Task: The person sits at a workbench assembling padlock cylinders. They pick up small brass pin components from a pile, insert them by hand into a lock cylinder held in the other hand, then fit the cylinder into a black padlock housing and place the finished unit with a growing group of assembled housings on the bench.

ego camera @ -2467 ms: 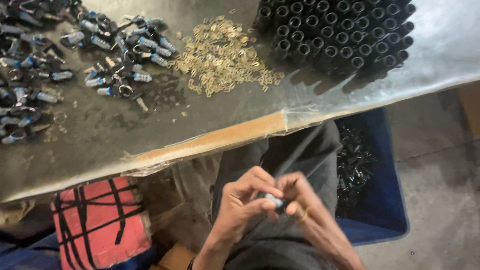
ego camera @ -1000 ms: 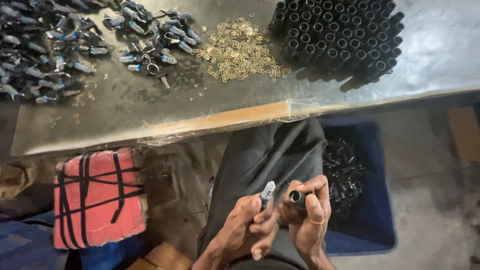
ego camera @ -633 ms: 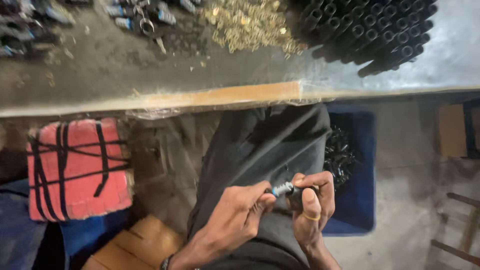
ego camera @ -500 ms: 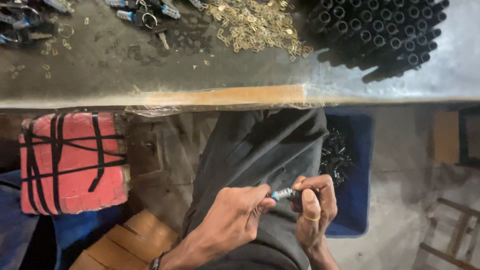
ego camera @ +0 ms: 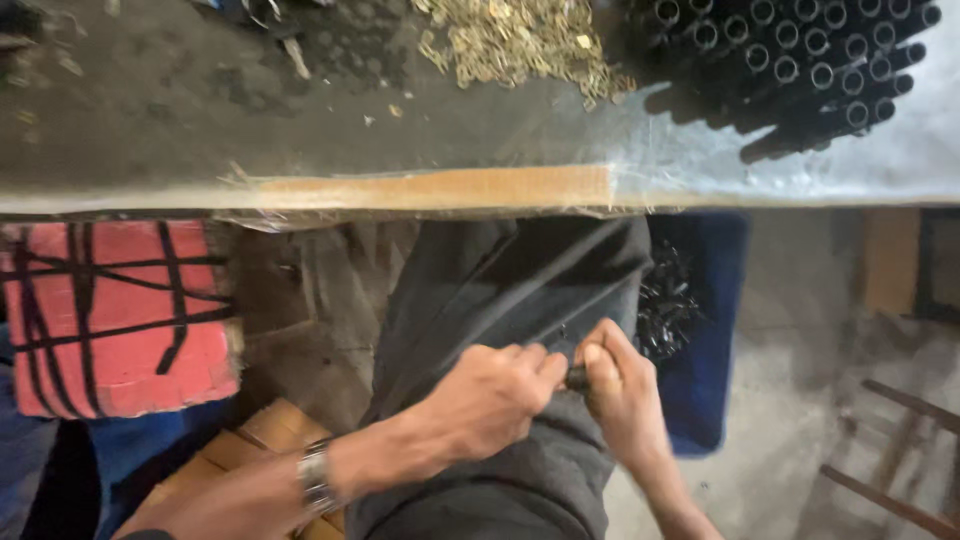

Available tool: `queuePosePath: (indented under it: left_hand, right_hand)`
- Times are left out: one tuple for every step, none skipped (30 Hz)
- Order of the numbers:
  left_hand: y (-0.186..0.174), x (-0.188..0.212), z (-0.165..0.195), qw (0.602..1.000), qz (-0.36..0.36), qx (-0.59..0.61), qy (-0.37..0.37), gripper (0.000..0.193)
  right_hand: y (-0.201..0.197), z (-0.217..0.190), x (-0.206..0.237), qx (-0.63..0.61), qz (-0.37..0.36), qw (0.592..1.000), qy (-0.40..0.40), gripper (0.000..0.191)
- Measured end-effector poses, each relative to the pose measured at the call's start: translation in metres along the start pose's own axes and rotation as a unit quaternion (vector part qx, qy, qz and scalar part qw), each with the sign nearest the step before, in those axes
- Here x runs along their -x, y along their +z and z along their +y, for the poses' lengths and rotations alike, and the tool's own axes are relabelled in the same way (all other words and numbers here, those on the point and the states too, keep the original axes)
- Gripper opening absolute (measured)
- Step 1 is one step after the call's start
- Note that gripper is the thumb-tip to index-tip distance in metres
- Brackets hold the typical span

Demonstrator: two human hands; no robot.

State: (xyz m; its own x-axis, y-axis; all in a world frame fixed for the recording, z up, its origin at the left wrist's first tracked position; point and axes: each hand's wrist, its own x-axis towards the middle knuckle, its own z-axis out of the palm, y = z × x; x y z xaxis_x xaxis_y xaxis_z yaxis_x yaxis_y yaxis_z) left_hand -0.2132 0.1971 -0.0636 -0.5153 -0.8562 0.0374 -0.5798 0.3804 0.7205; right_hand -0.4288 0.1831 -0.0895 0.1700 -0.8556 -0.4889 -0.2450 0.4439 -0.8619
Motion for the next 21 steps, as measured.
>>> queuePosePath:
  left_hand:
    - [0.002,-0.003,0.003,1.000,0.012,-0.003,0.016,0.016]
    - [0.001,-0.007,0.004,0.999,0.023,-0.012,0.034,0.016]
    - [-0.004,-0.012,0.003,0.998,0.036,-0.024,0.053,0.016]
    - [-0.011,-0.016,0.003,0.998,0.044,-0.013,0.051,0.026]
    - [-0.020,-0.019,0.004,0.998,0.051,0.002,0.047,0.037]
    - [-0.031,-0.022,0.005,0.997,0.059,0.018,0.044,0.049]
    - [-0.047,-0.024,0.000,0.991,0.117,-0.016,0.055,0.045]
    - [-0.068,-0.027,-0.012,0.981,0.175,-0.048,0.068,0.041]
    - [-0.090,-0.028,-0.026,0.976,0.207,-0.038,0.051,0.032]
    - [-0.111,-0.029,-0.040,0.970,0.238,-0.025,0.035,0.027]
    - [-0.129,-0.034,-0.055,0.958,0.270,-0.101,0.015,0.030]
    - [-0.146,-0.040,-0.070,0.937,0.301,-0.177,-0.002,0.035]
    - [-0.159,-0.047,-0.082,0.928,0.311,-0.201,-0.040,0.032]
    - [-0.171,-0.053,-0.094,0.917,0.320,-0.225,-0.079,0.031]
    - [-0.185,-0.059,-0.105,0.907,0.330,-0.248,-0.082,0.031]
    - [-0.197,-0.064,-0.115,0.897,0.339,-0.271,-0.087,0.033]
    - [-0.208,-0.070,-0.123,0.888,0.344,-0.292,-0.089,0.034]
    - [-0.217,-0.079,-0.131,0.885,0.326,-0.324,-0.066,0.037]
    - [-0.225,-0.088,-0.139,0.882,0.310,-0.354,-0.041,0.039]
    - [-0.231,-0.097,-0.147,0.876,0.295,-0.381,-0.017,0.042]
    - [-0.233,-0.105,-0.154,0.871,0.273,-0.408,-0.019,0.032]
  right_hand:
    - [-0.006,0.003,-0.006,-0.100,-0.052,0.984,0.135,0.026]
    - [-0.010,0.007,-0.008,-0.129,-0.046,0.980,0.146,0.025]
    - [-0.016,0.011,-0.010,-0.159,-0.042,0.974,0.154,0.025]
    - [-0.021,0.018,-0.010,-0.187,-0.038,0.968,0.166,0.025]
    - [-0.029,0.026,-0.006,0.021,0.012,0.999,-0.033,0.017]
    - [-0.038,0.034,-0.002,0.224,0.060,0.944,-0.233,0.011]
    - [-0.055,0.041,-0.005,0.324,0.117,0.883,-0.318,0.028]
    - [-0.074,0.047,-0.008,0.416,0.173,0.801,-0.395,0.046]
    - [-0.085,0.057,-0.007,0.242,0.261,0.913,-0.198,0.039]
    - [-0.095,0.068,-0.007,0.048,0.324,0.945,0.018,0.033]
    - [-0.108,0.075,-0.014,0.176,0.299,0.938,-0.011,0.029]
    - [-0.120,0.080,-0.022,0.300,0.271,0.914,-0.044,0.027]
    - [-0.127,0.084,-0.029,0.419,0.241,0.872,-0.077,0.027]
    - [-0.128,0.086,-0.032,0.419,0.268,0.859,-0.119,0.028]
    - [-0.125,0.085,-0.035,0.418,0.294,0.845,-0.161,0.028]
    - [-0.119,0.081,-0.037,0.414,0.318,0.828,-0.201,0.029]
    - [-0.108,0.075,-0.037,0.343,0.312,0.868,-0.176,0.027]
    - [-0.093,0.066,-0.038,0.270,0.305,0.902,-0.146,0.027]
    - [-0.078,0.055,-0.039,0.196,0.297,0.927,-0.116,0.027]
    - [-0.061,0.042,-0.039,0.218,0.284,0.921,-0.151,0.024]
    - [-0.044,0.029,-0.039,0.244,0.267,0.913,-0.188,0.022]
